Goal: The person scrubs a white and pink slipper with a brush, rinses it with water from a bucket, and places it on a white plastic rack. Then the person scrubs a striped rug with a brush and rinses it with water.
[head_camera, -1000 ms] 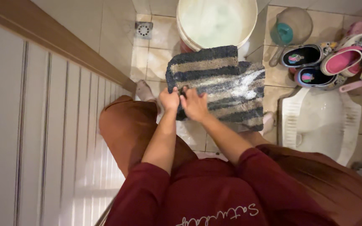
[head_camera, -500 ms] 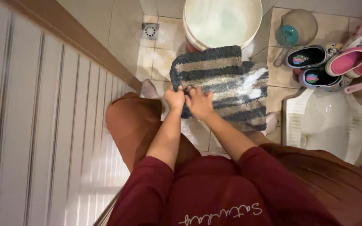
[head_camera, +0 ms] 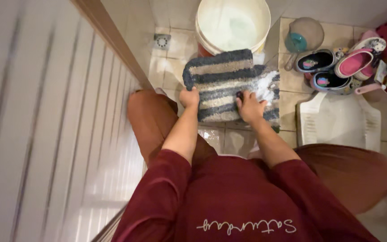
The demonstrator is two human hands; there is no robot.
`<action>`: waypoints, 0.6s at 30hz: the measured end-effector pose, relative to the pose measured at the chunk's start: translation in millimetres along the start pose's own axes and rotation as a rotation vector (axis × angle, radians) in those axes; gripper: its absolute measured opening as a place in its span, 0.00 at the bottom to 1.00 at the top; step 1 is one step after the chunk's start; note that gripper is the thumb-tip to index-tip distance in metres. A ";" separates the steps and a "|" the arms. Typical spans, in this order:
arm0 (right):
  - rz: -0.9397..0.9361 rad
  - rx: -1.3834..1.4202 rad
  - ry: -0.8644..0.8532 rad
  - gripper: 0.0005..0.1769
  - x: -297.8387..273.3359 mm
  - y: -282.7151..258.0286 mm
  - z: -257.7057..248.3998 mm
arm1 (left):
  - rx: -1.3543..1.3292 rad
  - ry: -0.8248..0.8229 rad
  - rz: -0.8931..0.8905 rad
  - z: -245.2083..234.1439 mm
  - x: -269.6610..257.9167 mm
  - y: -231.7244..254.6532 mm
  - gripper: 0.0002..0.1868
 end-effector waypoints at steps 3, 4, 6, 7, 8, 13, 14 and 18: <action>-0.029 0.149 -0.006 0.25 3.0 -33.3 -25.7 | -0.010 -0.027 -0.043 -3.4 0.9 -1.4 0.17; -0.030 0.236 0.011 0.25 7.3 -47.2 -32.3 | -0.033 -0.034 -0.037 -5.9 3.1 -1.9 0.17; -0.042 0.378 0.044 0.27 20.0 -81.8 -37.8 | -0.058 -0.034 0.040 -8.5 9.0 -1.7 0.18; -0.050 0.451 0.053 0.27 24.3 -94.8 -36.0 | -0.059 -0.015 0.112 -8.0 7.9 -4.7 0.19; -0.047 0.470 -0.027 0.29 29.1 -108.2 -29.2 | -0.059 0.003 0.184 -6.2 7.2 -6.3 0.20; -0.399 0.120 -0.185 0.24 23.7 -144.3 26.3 | 0.025 -0.101 -0.030 -21.1 1.5 -28.1 0.20; -0.501 -0.070 -0.213 0.23 23.7 -137.1 37.4 | 0.052 -0.086 -0.110 -26.1 -1.6 -27.3 0.20; 0.008 -0.321 -0.263 0.25 48.0 17.4 10.7 | -0.029 -0.059 -0.243 -20.2 4.8 -30.6 0.21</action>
Point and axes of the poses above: each hand's wrist, its own x-axis towards the middle knuckle, its own z-axis out of the palm, y = z × x, the point moved 3 cm from there along x, towards the middle knuckle, and after that the axes turned 5 degrees about -z, right-handed, at the moved point
